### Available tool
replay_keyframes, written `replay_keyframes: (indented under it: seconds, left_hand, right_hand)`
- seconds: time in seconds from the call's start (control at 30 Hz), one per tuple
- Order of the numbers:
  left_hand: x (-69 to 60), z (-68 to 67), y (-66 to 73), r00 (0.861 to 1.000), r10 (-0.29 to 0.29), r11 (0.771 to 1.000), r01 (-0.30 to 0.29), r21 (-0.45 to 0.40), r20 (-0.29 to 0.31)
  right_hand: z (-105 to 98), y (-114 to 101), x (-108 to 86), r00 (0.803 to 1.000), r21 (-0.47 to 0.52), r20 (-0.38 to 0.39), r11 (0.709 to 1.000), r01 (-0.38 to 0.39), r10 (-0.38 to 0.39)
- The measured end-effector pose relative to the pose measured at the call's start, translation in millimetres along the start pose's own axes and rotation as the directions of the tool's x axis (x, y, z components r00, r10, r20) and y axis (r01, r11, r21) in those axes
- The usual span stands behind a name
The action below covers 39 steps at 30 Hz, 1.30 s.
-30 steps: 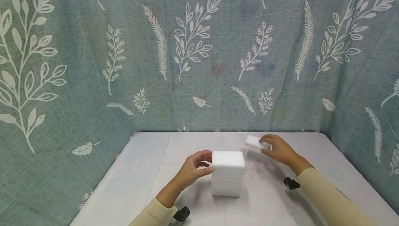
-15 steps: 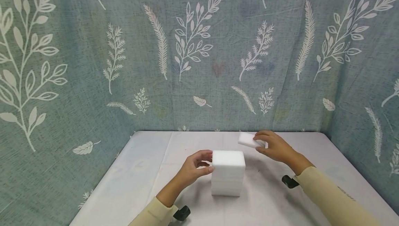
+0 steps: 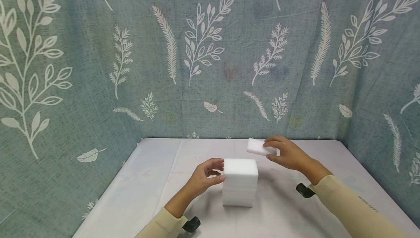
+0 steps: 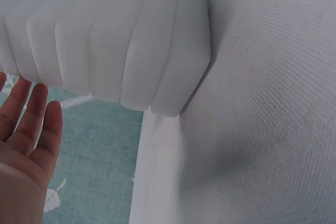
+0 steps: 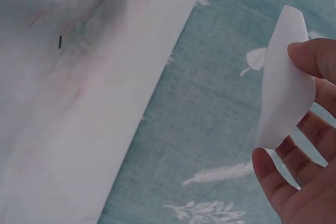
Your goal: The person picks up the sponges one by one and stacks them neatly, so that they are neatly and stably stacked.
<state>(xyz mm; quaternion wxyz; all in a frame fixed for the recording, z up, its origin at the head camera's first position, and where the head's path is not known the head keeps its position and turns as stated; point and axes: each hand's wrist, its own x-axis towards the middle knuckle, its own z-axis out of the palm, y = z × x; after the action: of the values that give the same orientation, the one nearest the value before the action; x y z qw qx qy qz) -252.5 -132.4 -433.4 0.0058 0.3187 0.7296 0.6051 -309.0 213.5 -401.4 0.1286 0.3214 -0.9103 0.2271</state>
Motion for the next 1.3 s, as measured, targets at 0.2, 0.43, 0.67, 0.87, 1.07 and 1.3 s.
replay_keyframes:
  seconds: [0.2,0.43,0.67,0.87,1.07,1.3]
  left_hand:
    - [2.4,-1.2,-13.6,1.000,-0.008,1.000,0.008,0.005,-0.003]
    - [5.5,-2.9,-36.3,1.000,0.006,1.000,-0.006,0.025,-0.016]
    - [4.9,-3.4,-38.1,1.000,0.021,1.000,-0.020,0.021,-0.011]
    - [4.5,-3.4,-36.6,1.000,0.003,1.000,-0.003,0.016,-0.017]
    - [4.7,-3.0,-36.4,1.000,-0.012,1.000,0.013,0.014,-0.018]
    - [2.1,-1.4,-11.9,1.000,0.001,1.000,-0.001,0.006,0.004]
  right_hand:
    - [-4.9,-6.4,1.5,0.999,-0.001,-0.002,0.999,0.032,-0.032]
    - [-9.6,-13.6,3.3,0.995,-0.015,-0.027,0.996,0.091,-0.092]
    - [-11.1,-23.2,3.7,0.988,-0.002,-0.063,0.990,0.140,-0.140]
    - [-12.1,-31.3,3.0,0.981,0.005,-0.081,0.985,0.175,-0.174]
    - [-12.2,-37.5,2.8,0.973,0.006,-0.088,0.977,0.214,-0.213]
    - [-12.4,-45.9,2.3,0.963,0.011,-0.103,0.968,0.250,-0.248]
